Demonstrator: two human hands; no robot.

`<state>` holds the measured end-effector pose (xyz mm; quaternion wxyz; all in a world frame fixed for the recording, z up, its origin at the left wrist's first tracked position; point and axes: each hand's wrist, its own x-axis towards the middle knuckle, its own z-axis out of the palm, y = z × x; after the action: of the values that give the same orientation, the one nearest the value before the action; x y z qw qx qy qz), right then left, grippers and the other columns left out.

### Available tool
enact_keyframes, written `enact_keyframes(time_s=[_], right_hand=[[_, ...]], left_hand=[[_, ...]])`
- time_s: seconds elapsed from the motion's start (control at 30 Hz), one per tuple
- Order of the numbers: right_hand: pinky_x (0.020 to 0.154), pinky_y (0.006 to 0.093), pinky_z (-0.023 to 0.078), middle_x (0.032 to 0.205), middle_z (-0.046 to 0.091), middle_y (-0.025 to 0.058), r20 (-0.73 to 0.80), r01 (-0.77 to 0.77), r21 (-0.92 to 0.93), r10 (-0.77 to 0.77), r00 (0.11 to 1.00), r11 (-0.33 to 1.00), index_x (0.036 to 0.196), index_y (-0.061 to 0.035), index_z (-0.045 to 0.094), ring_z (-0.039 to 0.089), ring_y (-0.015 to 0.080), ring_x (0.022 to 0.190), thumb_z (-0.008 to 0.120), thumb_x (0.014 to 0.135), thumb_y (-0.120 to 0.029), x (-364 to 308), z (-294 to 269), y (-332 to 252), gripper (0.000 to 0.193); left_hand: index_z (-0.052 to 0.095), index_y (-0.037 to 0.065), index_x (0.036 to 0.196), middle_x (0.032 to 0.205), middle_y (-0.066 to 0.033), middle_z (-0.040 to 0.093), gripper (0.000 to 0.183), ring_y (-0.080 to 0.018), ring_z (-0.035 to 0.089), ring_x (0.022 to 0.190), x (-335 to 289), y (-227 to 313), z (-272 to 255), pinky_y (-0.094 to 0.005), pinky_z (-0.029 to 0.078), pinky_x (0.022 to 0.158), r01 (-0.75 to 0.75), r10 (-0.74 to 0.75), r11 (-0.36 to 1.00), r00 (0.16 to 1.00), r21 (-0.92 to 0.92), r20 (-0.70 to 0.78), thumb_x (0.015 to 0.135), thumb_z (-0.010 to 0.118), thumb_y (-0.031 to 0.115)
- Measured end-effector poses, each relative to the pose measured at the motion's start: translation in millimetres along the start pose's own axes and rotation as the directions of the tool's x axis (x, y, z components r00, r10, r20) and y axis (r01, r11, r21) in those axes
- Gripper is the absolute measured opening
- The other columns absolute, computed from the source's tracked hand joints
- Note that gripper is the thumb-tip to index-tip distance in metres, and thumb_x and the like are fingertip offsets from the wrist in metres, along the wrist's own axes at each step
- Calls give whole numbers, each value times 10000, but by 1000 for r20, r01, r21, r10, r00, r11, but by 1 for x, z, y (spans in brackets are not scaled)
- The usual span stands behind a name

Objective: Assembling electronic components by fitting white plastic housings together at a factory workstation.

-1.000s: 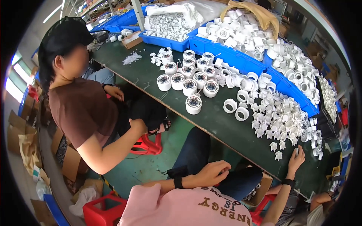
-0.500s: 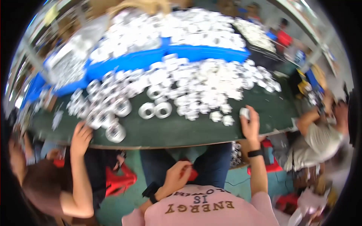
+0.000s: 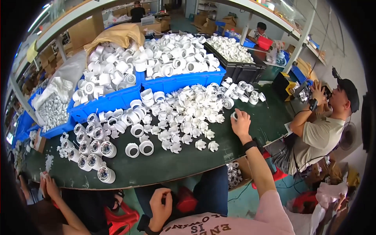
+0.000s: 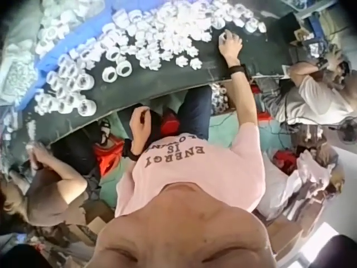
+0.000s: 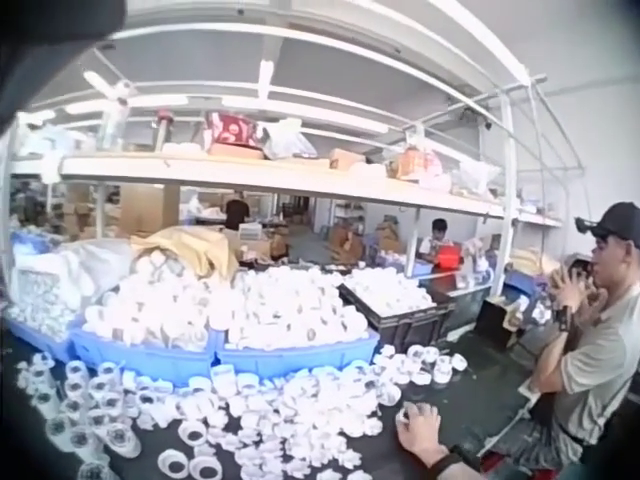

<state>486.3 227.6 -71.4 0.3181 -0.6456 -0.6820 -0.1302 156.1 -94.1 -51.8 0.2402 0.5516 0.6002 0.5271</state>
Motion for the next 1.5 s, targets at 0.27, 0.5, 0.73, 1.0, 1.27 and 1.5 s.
enact_keyframes(time_s=[0.27, 0.5, 0.73, 1.0, 1.27, 1.5], right_hand=[[804, 541, 462, 1089, 674, 153, 271, -105, -280, 184, 945, 954, 1212, -166, 595, 643, 363, 1000, 424, 945, -503, 78, 37, 3, 462], [691, 390, 459, 789, 586, 109, 314, 68, 326, -176, 933, 943, 887, -40, 515, 594, 256, 751, 637, 886, -301, 104, 91, 57, 288], [702, 367, 432, 884, 605, 83, 156, 186, 77, -196, 968, 979, 991, -71, 515, 590, 260, 788, 622, 883, -254, 84, 66, 32, 238], [1066, 396, 330, 1314, 520, 196, 163, 271, 464, -382, 910, 843, 1310, 13, 491, 480, 335, 1239, 545, 934, -94, -30, -38, -58, 395], [923, 346, 454, 1239, 575, 146, 256, 73, 619, -288, 923, 782, 1314, -41, 522, 541, 257, 1145, 574, 944, -195, -1, 9, -17, 405], [756, 269, 464, 1176, 614, 34, 448, -441, 871, 18, 894, 215, 1352, -89, 500, 620, 162, 920, 443, 994, -380, 69, -72, -48, 465]], left_hand=[[642, 42, 891, 725, -114, 611, 107, -284, 605, 642, 87, -44, -23, -369, 486, 600, -192, 351, 891, 866, 412, -356, 785, 664, 43], [580, 46, 805, 673, -97, 560, 76, -301, 578, 627, 92, -52, -16, -403, 458, 576, -121, 265, 893, 920, 434, -290, 763, 643, 52], [569, 44, 792, 659, -99, 541, 66, -306, 565, 615, 97, -52, -21, -405, 444, 565, -147, 278, 903, 917, 403, -287, 767, 631, 49], [569, 47, 783, 652, -95, 529, 76, -296, 560, 607, 92, -50, -17, -397, 438, 555, -151, 284, 901, 915, 406, -288, 758, 640, 39], [651, 22, 868, 825, -151, 654, 94, -342, 637, 739, 102, -59, -17, -408, 513, 667, -141, 287, 860, 928, 490, -237, 799, 626, 80], [627, 17, 860, 682, -68, 563, 36, -156, 523, 543, 96, -58, -14, -283, 420, 519, -130, 237, 903, 945, 409, -224, 848, 633, 50]])
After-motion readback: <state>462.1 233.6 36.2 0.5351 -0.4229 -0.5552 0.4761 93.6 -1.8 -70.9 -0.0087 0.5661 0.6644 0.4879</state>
